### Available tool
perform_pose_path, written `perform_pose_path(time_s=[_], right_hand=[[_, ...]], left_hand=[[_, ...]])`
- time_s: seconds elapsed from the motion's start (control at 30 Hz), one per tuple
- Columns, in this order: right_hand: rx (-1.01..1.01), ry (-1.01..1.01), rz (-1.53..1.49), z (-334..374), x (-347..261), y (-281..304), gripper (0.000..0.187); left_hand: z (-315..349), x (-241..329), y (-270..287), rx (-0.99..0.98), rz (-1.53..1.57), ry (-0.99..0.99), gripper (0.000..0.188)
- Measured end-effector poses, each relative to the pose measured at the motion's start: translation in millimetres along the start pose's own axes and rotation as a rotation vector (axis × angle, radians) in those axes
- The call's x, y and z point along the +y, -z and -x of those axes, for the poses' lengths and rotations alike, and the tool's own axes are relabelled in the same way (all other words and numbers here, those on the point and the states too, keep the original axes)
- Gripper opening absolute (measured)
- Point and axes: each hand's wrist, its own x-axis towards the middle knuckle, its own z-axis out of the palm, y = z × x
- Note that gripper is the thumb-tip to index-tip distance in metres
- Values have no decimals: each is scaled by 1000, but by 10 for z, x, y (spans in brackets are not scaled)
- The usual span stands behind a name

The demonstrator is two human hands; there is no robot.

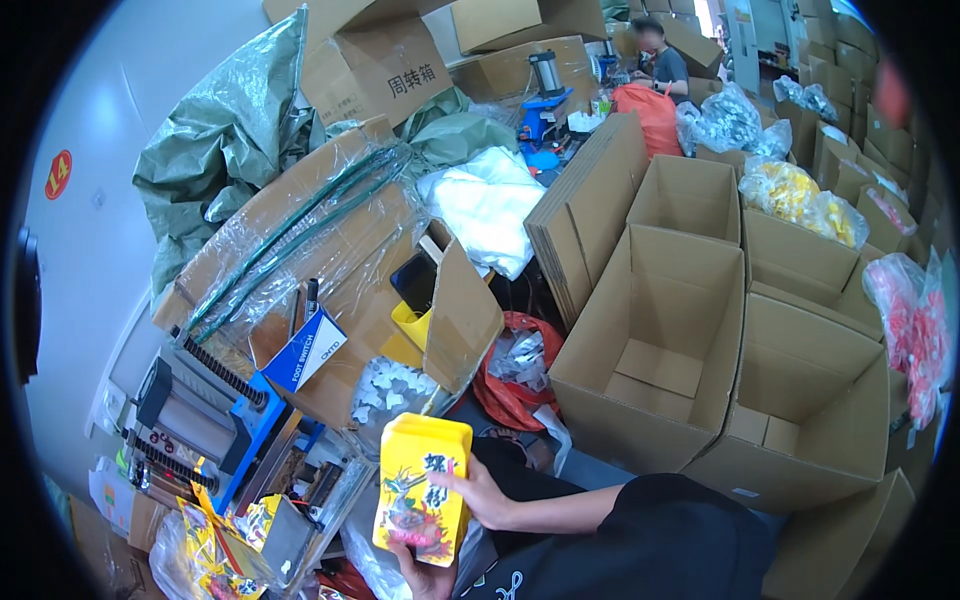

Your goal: Sealing small plastic bags of snacks using a vertical heat sealing machine.

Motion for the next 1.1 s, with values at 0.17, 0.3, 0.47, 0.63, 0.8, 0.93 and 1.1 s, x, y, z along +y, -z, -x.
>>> perform_pose_path(time_s=[0.17, 0.3, 0.47, 0.63, 0.8, 0.93, 1.1], right_hand=[[-197, 329, 324, 274, 7, -218, 55], [-296, 319, 352, 389, 48, -353, 59], [-356, 310, 363, 404, 83, -314, 60], [-458, 189, 422, 408, 78, -353, 74], [-603, 50, 386, 319, -39, -174, 74], [-730, -384, -35, -54, -291, -47, 72], [-601, -652, 187, -211, -183, 407, 45]], left_hand=[[-167, 6, 173, 122, 166, -51, 31], [25, 259, -192, 145, 162, -93, 48], [162, 354, -337, 228, 52, -113, 52], [-26, 239, 38, 57, 206, -102, 75], [76, 369, 122, 238, 183, -108, 62], [246, 479, 25, 158, 45, -342, 69], [336, 468, 25, 58, -180, -33, 40]])
